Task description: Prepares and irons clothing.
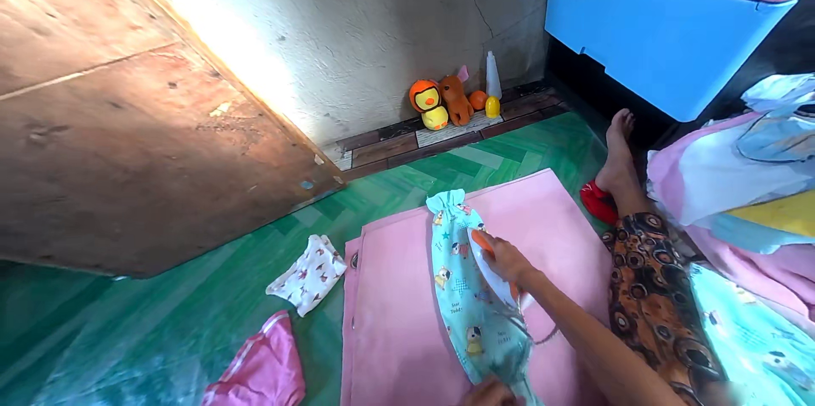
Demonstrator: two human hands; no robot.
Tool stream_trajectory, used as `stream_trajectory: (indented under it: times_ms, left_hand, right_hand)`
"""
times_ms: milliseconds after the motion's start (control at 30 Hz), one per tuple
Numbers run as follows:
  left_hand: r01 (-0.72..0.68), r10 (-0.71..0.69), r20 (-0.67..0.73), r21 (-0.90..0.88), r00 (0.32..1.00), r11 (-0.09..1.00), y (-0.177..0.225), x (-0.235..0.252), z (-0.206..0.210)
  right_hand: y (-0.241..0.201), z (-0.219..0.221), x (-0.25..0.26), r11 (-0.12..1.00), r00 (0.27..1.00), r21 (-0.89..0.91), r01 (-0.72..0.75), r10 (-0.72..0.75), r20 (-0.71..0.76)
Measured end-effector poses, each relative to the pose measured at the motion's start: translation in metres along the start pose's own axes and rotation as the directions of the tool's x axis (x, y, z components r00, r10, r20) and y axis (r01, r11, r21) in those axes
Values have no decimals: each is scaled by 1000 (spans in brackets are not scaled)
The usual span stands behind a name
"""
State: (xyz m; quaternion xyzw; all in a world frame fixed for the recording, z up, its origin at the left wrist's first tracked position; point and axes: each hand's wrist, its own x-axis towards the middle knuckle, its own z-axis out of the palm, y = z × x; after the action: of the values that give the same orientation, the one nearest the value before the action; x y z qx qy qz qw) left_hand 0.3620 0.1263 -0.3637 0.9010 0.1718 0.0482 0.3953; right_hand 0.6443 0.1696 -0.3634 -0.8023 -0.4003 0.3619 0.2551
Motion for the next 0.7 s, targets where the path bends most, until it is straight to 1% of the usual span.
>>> stream_trajectory:
  times_ms: [33, 67, 100, 167, 200, 233, 267, 300, 367, 433, 467, 533, 600, 633, 700]
  left_hand:
    - [43, -41, -56, 36, 998, 998, -6, 9, -1]
    - [88, -83, -65, 78, 994, 993, -12, 18, -1]
    - [140, -139, -13, 112, 990, 984, -16, 26, 0]
    - [208, -232, 176, 145, 957, 967, -15, 37, 8]
    - [203, -237, 261, 152, 936, 967, -13, 39, 14]
    - [175, -214, 329, 145, 920, 974, -11, 41, 20]
    - [143, -175, 377, 113, 910, 983, -9, 42, 23]
    - [115, -123, 386, 44, 914, 992, -10, 42, 24]
    - [91, -54, 312, -105, 949, 990, -20, 41, 22]
    - [114, -73, 181, -224, 981, 968, -31, 41, 10]
    - [134, -106, 119, -261, 987, 956, -39, 42, 1]
    - [179, -194, -14, -322, 981, 929, -60, 42, -15]
    - [240, -301, -165, -314, 939, 919, -83, 42, -25]
    - [313, -376, -210, -281, 902, 907, -93, 40, -28]
    - [496, -533, -195, -207, 824, 843, -106, 39, -32]
  right_hand:
    - [-2, -2, 7, 1000, 1000, -7, 0, 0, 12]
    - [-3, -4, 10, 1000, 1000, -6, -4, 4, 29]
    - [-5, -6, 10, 1000, 999, 5, -12, 12, 51]
    - [-5, -11, 4, 999, 992, 22, -42, 39, 116]
    - [-4, -13, -2, 998, 987, 25, -52, 47, 154]
    - [-2, -13, -10, 998, 980, 32, -60, 52, 194]
    - [1, -13, -20, 997, 968, 39, -74, 62, 241]
    - [4, -13, -33, 995, 954, 47, -84, 67, 291]
    - [11, -11, -59, 994, 914, 63, -92, 59, 402]
    - [19, -6, -77, 998, 884, 31, -58, 37, 467]
    - [21, -3, -83, 1000, 884, -1, -29, 26, 467]
    - [21, 3, -87, 997, 908, -76, 10, 23, 418]
    - [19, 10, -80, 992, 949, -120, 37, 3, 314]
    - [18, 14, -72, 992, 969, -122, 37, -6, 246]
    - [12, 17, -51, 994, 992, -105, 9, 4, 124]
